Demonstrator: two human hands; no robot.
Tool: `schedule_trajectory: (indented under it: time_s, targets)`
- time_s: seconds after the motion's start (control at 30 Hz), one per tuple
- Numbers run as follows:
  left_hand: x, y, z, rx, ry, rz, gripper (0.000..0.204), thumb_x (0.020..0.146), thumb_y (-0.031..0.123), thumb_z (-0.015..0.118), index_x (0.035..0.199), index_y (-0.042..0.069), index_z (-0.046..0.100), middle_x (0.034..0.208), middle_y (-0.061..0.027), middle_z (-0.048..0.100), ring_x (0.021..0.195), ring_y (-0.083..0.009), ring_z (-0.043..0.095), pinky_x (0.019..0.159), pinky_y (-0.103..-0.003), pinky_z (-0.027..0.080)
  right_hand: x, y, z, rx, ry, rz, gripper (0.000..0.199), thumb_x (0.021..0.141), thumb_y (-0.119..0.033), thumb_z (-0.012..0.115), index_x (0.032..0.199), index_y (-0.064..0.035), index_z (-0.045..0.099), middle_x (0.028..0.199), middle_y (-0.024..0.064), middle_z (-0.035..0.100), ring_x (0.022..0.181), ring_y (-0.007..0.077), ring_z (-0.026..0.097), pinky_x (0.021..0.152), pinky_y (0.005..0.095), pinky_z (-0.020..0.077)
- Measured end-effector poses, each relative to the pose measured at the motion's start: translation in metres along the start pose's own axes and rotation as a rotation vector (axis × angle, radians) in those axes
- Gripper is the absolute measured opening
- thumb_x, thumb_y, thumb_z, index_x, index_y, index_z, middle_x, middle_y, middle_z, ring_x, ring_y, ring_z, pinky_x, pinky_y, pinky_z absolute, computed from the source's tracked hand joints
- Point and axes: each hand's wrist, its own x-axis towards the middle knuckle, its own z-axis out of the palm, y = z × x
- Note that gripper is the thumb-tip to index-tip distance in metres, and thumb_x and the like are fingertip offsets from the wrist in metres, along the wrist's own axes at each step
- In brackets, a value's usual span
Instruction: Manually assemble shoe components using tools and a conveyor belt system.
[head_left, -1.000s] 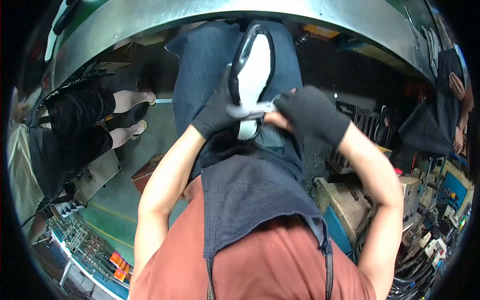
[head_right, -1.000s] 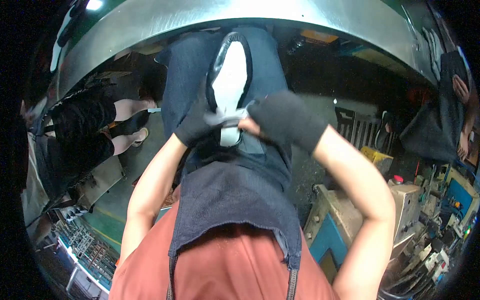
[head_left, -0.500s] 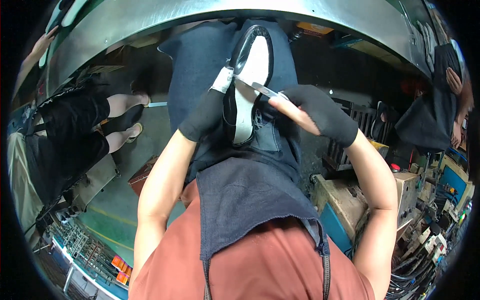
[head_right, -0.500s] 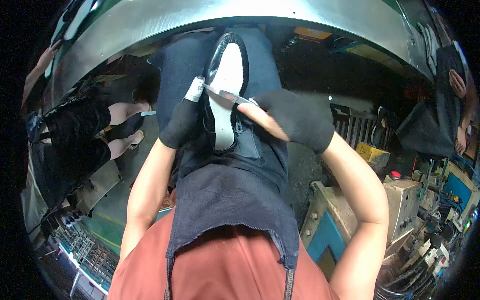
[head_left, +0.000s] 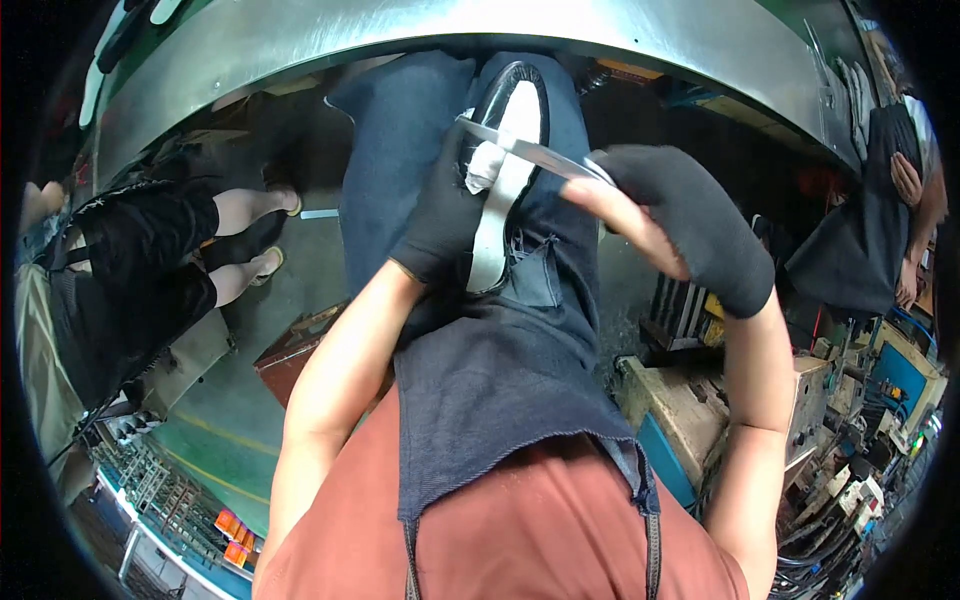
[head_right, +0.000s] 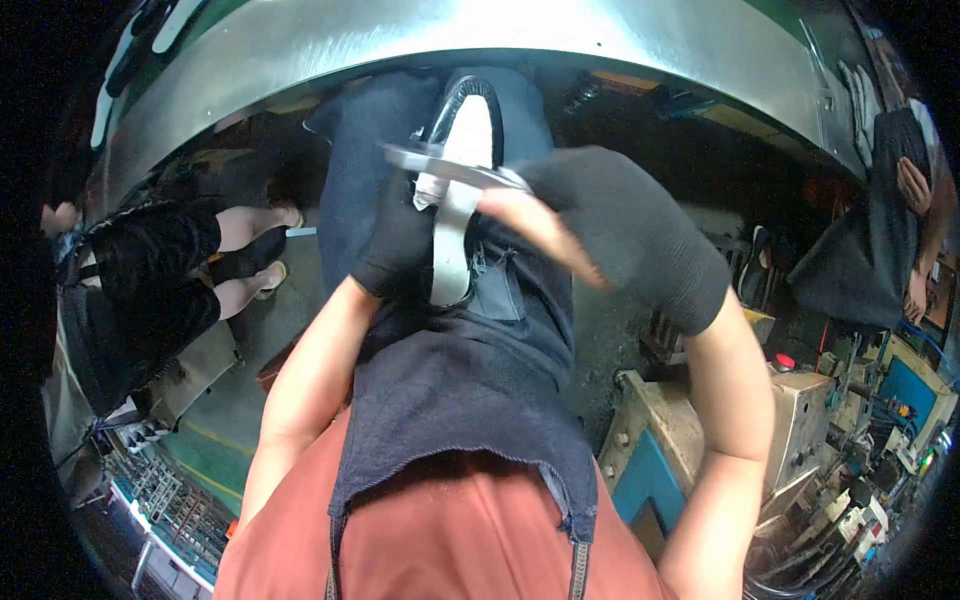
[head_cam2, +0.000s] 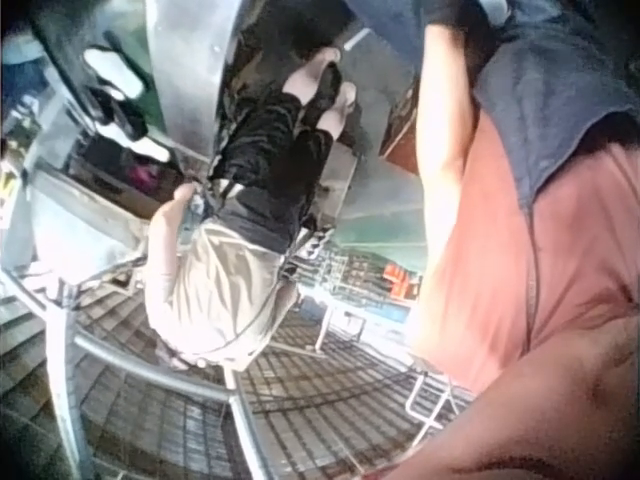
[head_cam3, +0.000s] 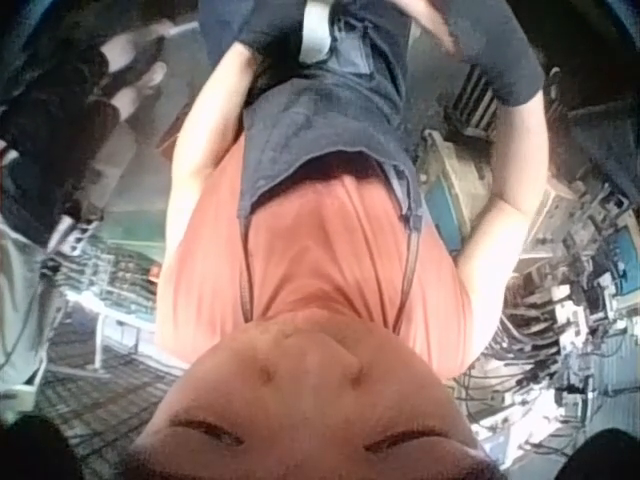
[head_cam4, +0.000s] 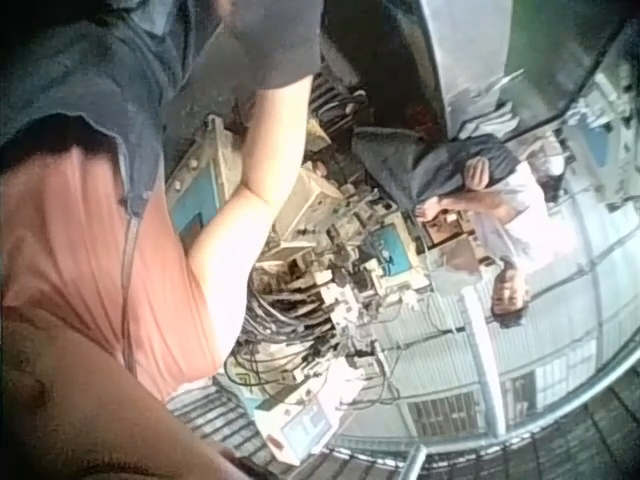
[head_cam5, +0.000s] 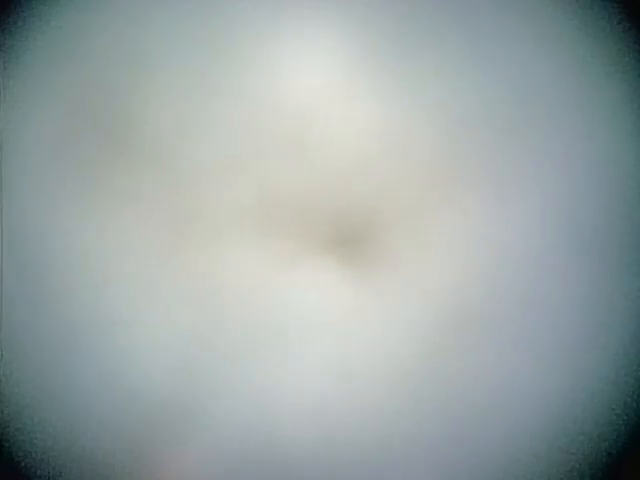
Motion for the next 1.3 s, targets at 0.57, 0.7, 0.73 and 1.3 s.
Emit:
schedule_trajectory:
  time_s: [0.57, 0.7, 0.73, 1.3]
  targets:
    - [-0.003, -0.009, -0.020, 0.110, -0.278, -0.009, 0.071, 0.083, 0.022, 0.078, 0.140, 0.002, 0.041, 0.130, -0.0140, 0.055, 0.121, -0.0234, 0.054, 0.103, -0.035, 0.045, 0.005, 0.023, 0.050, -0.149, 0.015, 0.062, 0.045, 0.099, -0.042, 0.053, 0.088, -0.0008, 0.067, 0.081, 0.0209, 0.065, 0.074, 0.0377, 0.064, 0.066, 0.0419, 0.0494]
    - [-0.011, -0.008, -0.019, -0.164, -0.435, -0.207, 0.078, 0.078, 0.024, 0.082, 0.140, 0.002, 0.040, 0.134, -0.0162, 0.052, 0.125, -0.0245, 0.052, 0.104, -0.037, 0.044, 0.009, 0.034, 0.067, 0.094, 0.185, -0.044, 0.049, 0.100, -0.044, 0.049, 0.092, 0.0001, 0.068, 0.081, 0.0220, 0.066, 0.075, 0.0356, 0.066, 0.068, 0.0404, 0.0497]
    - [-0.009, -0.009, -0.020, -0.007, -0.404, -0.063, 0.083, 0.075, 0.026, 0.084, 0.141, 0.002, 0.040, 0.135, -0.0165, 0.052, 0.126, -0.0250, 0.051, 0.106, -0.038, 0.042, 0.013, 0.045, 0.069, 0.114, 0.104, 0.097, 0.052, 0.101, -0.046, 0.048, 0.094, 0.0013, 0.067, 0.083, 0.0224, 0.066, 0.075, 0.0366, 0.067, 0.067, 0.0406, 0.0496]
    - [0.139, 0.109, -0.066, -0.511, -0.266, -0.288, 0.041, 0.092, 0.026, 0.068, 0.125, 0.003, 0.058, 0.104, -0.0071, 0.068, 0.092, -0.0158, 0.066, 0.082, -0.031, 0.054, -0.045, 0.095, 0.151, 0.910, 0.434, 0.783, 0.084, 0.096, -0.071, 0.026, 0.069, -0.0025, 0.066, 0.065, 0.0119, 0.067, 0.063, 0.0210, 0.063, 0.071, 0.0292, 0.0491]
